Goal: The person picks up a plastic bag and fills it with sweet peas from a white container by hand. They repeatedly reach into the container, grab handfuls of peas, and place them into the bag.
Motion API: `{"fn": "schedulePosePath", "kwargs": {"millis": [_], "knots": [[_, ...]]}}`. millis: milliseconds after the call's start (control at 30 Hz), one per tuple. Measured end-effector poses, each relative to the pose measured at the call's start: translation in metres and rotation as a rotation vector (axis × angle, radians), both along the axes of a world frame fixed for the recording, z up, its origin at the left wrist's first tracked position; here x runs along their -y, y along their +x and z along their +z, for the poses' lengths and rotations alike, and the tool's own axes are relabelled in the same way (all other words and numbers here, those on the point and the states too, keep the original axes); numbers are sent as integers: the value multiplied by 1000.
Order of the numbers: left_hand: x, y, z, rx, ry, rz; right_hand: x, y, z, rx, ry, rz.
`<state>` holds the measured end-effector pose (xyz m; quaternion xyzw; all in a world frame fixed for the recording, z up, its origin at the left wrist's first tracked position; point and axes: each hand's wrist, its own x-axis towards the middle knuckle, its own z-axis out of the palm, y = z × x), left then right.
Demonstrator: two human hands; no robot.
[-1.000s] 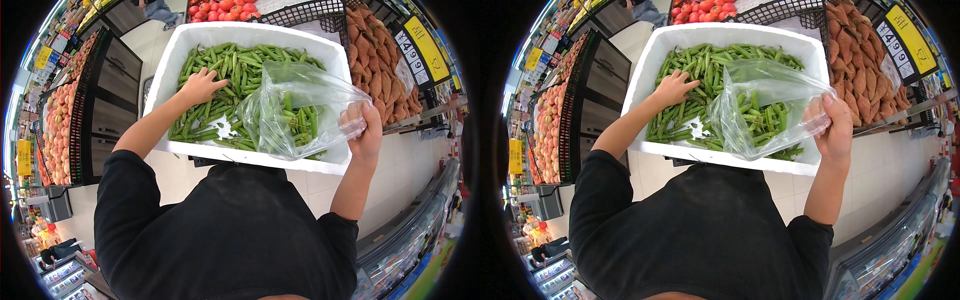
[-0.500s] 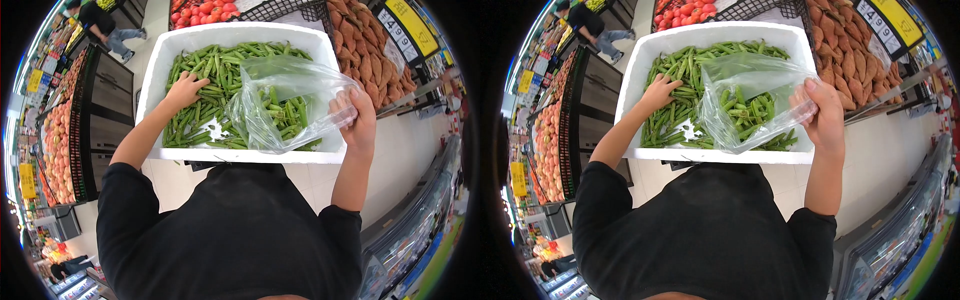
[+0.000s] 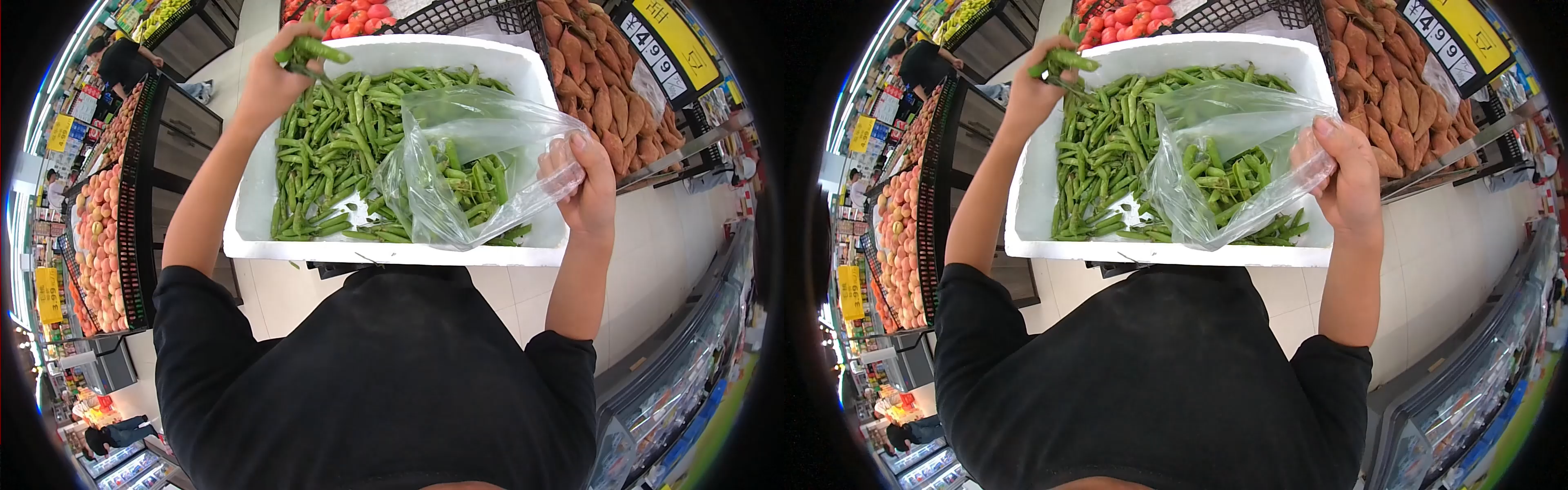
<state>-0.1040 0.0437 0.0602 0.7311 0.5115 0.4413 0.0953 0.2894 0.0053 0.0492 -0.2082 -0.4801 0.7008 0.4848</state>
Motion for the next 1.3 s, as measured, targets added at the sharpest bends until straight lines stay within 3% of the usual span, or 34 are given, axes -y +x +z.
{"fn": "schedulePosePath", "kwargs": {"millis": [100, 167, 200, 233, 300, 367, 400, 433, 600, 667, 800, 867, 967, 1133, 1300], "knots": [[0, 14, 33, -17, 85, -137, -1, -5, 2, -23, -75, -45], [4, 27, 54, 162, 153, -389, -2, -6, 1, -18, -57, -64], [2, 26, 60, 279, -26, -480, -3, -5, 1, -17, -38, -76], [8, 42, 68, 281, -26, -484, -3, -5, 0, -15, -39, -80], [23, 89, 75, 388, 214, -644, -4, -4, -1, 17, -6, -86], [21, 102, 70, 220, 294, -863, -3, -6, -2, 9, -12, -110], [35, 127, 67, 308, 343, -681, -3, -7, -2, 2, -19, -134], [40, 128, 63, 101, 291, -692, -2, -8, -2, 3, -19, -135], [29, 178, 4, 97, 266, -554, 5, -9, 6, -75, -108, -197], [26, 183, -15, -174, 355, -539, 5, -5, 5, -92, -92, -209], [45, 182, -40, -357, 322, -695, 2, 5, 1, -109, -113, -265], [51, 176, -45, -607, 142, -871, 1, 7, 2, -136, -122, -250], [49, 167, -39, -652, 112, -924, 0, 1, 5, -151, -141, -257], [28, 161, -17, -748, -249, -627, -3, -5, 3, -207, -174, -202], [2, 158, -33, -747, -278, -434, -5, -13, 4, -43, -170, -200]]}}
